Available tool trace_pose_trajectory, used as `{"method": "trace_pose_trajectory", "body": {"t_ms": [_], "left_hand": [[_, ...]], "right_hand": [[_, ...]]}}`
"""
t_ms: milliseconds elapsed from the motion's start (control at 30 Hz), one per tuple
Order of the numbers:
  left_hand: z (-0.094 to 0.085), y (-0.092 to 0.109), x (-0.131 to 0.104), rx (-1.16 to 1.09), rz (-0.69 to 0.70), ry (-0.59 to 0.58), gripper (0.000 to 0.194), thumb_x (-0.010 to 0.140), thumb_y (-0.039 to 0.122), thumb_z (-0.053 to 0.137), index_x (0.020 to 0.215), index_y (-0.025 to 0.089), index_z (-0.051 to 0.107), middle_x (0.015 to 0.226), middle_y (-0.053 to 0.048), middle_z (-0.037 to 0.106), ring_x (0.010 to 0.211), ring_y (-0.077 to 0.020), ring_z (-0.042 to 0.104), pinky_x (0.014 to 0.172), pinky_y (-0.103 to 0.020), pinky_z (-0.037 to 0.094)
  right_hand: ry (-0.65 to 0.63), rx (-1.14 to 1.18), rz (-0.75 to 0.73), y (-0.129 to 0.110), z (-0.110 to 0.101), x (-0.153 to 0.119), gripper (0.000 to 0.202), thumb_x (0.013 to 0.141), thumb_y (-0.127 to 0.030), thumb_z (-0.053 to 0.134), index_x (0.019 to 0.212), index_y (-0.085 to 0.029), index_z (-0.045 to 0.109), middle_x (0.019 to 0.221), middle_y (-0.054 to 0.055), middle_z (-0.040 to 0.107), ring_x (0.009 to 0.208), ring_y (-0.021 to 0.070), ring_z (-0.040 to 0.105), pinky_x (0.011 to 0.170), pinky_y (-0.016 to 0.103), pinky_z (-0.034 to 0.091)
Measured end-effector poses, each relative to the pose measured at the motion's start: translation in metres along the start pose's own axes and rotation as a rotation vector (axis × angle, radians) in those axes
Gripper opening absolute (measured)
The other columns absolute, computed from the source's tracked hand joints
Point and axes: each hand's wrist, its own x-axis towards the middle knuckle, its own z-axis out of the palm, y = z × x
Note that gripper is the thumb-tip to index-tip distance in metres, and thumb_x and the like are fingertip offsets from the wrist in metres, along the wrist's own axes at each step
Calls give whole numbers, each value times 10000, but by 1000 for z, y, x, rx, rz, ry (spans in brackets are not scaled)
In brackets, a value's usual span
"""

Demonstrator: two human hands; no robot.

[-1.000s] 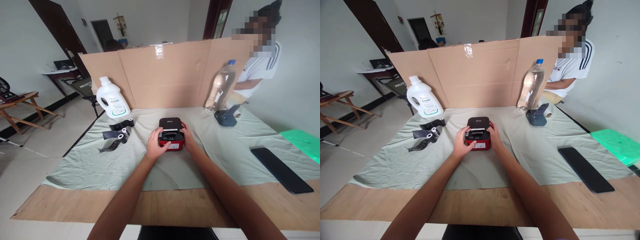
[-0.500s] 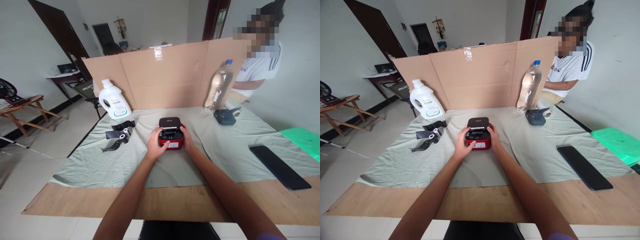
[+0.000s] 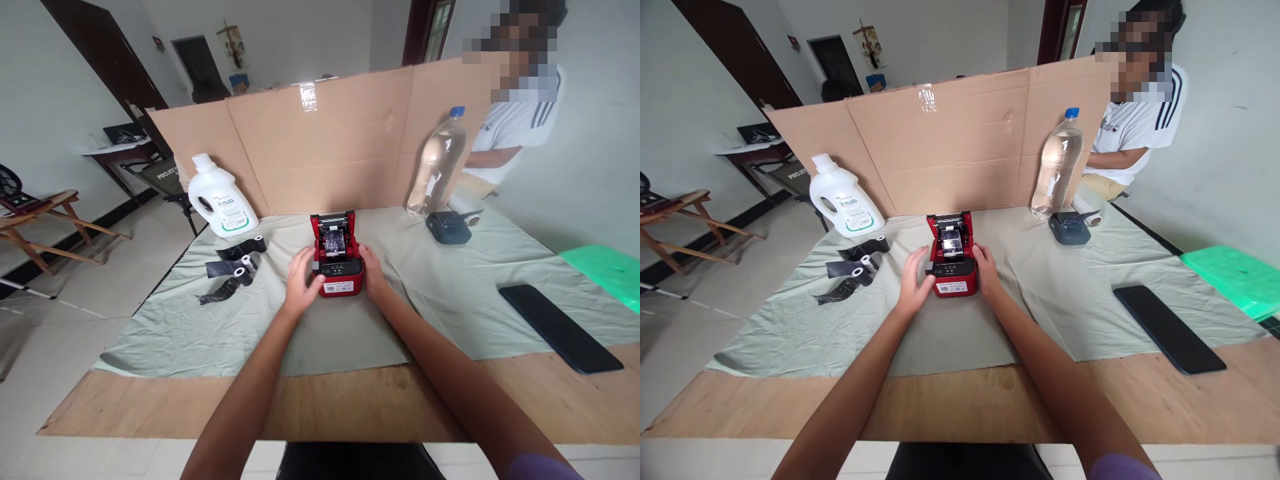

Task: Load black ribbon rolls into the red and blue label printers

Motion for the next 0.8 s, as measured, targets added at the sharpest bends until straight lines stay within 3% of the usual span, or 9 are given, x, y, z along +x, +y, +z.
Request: {"method": "trace_pose_trajectory", "body": {"t_ms": [67,133,233,300,333,400,500,700,800], "left_hand": [[-18,-22,17,76,-135,103,451,1008,412,407,1394,202,506,1405,-148,584,1354,-276,519,1157,-466,398],[-40,-53,42,272,-284,77,408,972,388,477,1322,202,575,1332,-139,627,1306,-296,546,1140,-473,407],[-72,-106,79,587,-491,-232,492,885,310,585,1365,202,588,1441,-160,567,1343,-375,509,1122,-548,394],[-86,-132,96,701,-588,-499,560,837,245,632,1394,226,584,1425,-159,592,1295,-390,550,1089,-558,409],[-92,-141,101,724,-611,-571,570,823,219,645,1390,235,592,1386,-154,625,1251,-383,583,1064,-545,429],[-103,-149,106,750,-629,-626,529,831,200,646,1359,228,618,1292,-144,683,1160,-350,636,1017,-504,462],[-129,-146,107,813,-656,-589,438,906,220,576,1341,198,627,1255,-145,692,1107,-323,648,963,-479,485],[-233,-138,96,978,-708,-503,454,926,213,529,1373,206,609,1214,-123,708,1034,-287,639,929,-441,499],[-275,-144,73,993,-690,-507,358,853,217,611,1194,179,713,957,-73,759,849,-219,642,902,-357,496]], "right_hand": [[33,37,5,3,0,-3,436,870,-604,628,1156,-278,666,1208,22,723,1178,257,641,1080,444,492],[43,30,-15,5,-1,-5,434,884,-593,602,1167,-268,657,1225,27,712,1184,250,632,1084,440,482],[33,-2,-37,7,-2,-6,439,896,-595,576,1177,-266,650,1237,29,702,1182,244,621,1075,435,478],[24,-16,-39,6,-2,-6,435,902,-596,573,1179,-269,650,1236,29,700,1182,244,615,1076,435,472],[22,-18,-40,5,-2,-6,431,906,-594,570,1176,-269,652,1233,29,700,1185,245,611,1081,436,467],[19,-15,-40,3,-3,-7,422,914,-589,565,1171,-268,658,1233,29,700,1194,248,605,1092,441,456],[15,-6,-46,1,-2,-8,422,918,-587,560,1173,-267,661,1216,32,706,1184,254,607,1094,449,453],[21,-8,-37,-1,-1,-9,383,903,-566,572,1144,-284,665,1177,20,708,1158,254,610,1097,456,449],[27,-10,-44,0,0,-8,367,903,-546,568,1139,-281,663,1177,25,705,1188,259,596,1115,466,433]]}}
